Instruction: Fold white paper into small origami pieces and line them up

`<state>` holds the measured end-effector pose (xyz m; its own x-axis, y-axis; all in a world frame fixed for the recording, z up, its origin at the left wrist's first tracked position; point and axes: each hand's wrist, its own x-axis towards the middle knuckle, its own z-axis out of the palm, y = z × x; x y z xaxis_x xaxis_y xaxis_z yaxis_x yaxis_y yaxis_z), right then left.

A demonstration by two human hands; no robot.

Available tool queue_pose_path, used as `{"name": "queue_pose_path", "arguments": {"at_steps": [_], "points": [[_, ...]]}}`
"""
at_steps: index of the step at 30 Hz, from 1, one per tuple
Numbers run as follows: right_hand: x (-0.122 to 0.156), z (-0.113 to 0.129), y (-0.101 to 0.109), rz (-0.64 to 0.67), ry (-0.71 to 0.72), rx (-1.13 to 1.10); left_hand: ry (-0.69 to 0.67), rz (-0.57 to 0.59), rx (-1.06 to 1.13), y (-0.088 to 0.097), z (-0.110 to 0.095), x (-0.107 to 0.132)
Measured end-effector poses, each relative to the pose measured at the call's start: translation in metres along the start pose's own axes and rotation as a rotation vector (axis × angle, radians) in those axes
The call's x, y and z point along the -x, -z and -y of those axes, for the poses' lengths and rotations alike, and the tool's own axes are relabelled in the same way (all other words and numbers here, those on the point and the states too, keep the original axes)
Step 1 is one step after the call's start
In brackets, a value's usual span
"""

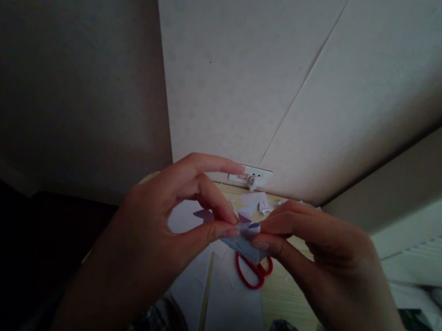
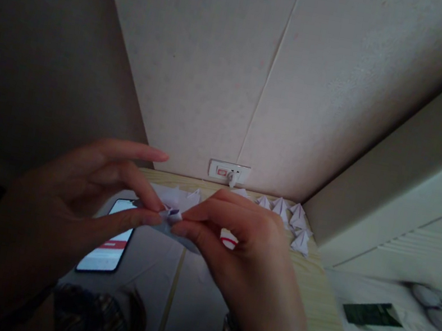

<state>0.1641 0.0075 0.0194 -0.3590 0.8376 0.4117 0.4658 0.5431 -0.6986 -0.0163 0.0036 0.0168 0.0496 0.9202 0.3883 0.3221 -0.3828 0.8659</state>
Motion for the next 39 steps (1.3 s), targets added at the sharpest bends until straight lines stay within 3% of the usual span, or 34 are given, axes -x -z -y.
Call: {"name": "queue_pose_path", "arguments": {"at_steps": [10, 16, 23, 39], "points": [[0.001, 0.006, 0.000, 0.027, -0.024, 0.105, 0.004, 0.053, -0.006, -0.001, 0.002, 0.001], [0.000, 0.010, -0.002, 0.034, -0.028, 0.050, -0.001, 0.129, 0.065, -0.002, 0.005, 0.001], [-0.001, 0.003, 0.003, 0.001, -0.049, -0.074, -0.001, 0.104, 0.079, -0.003, 0.002, 0.002], [0.002, 0.004, -0.001, -0.106, -0.039, -0.025, 0.021, 0.048, 0.145, -0.007, 0.002, 0.001]]}}
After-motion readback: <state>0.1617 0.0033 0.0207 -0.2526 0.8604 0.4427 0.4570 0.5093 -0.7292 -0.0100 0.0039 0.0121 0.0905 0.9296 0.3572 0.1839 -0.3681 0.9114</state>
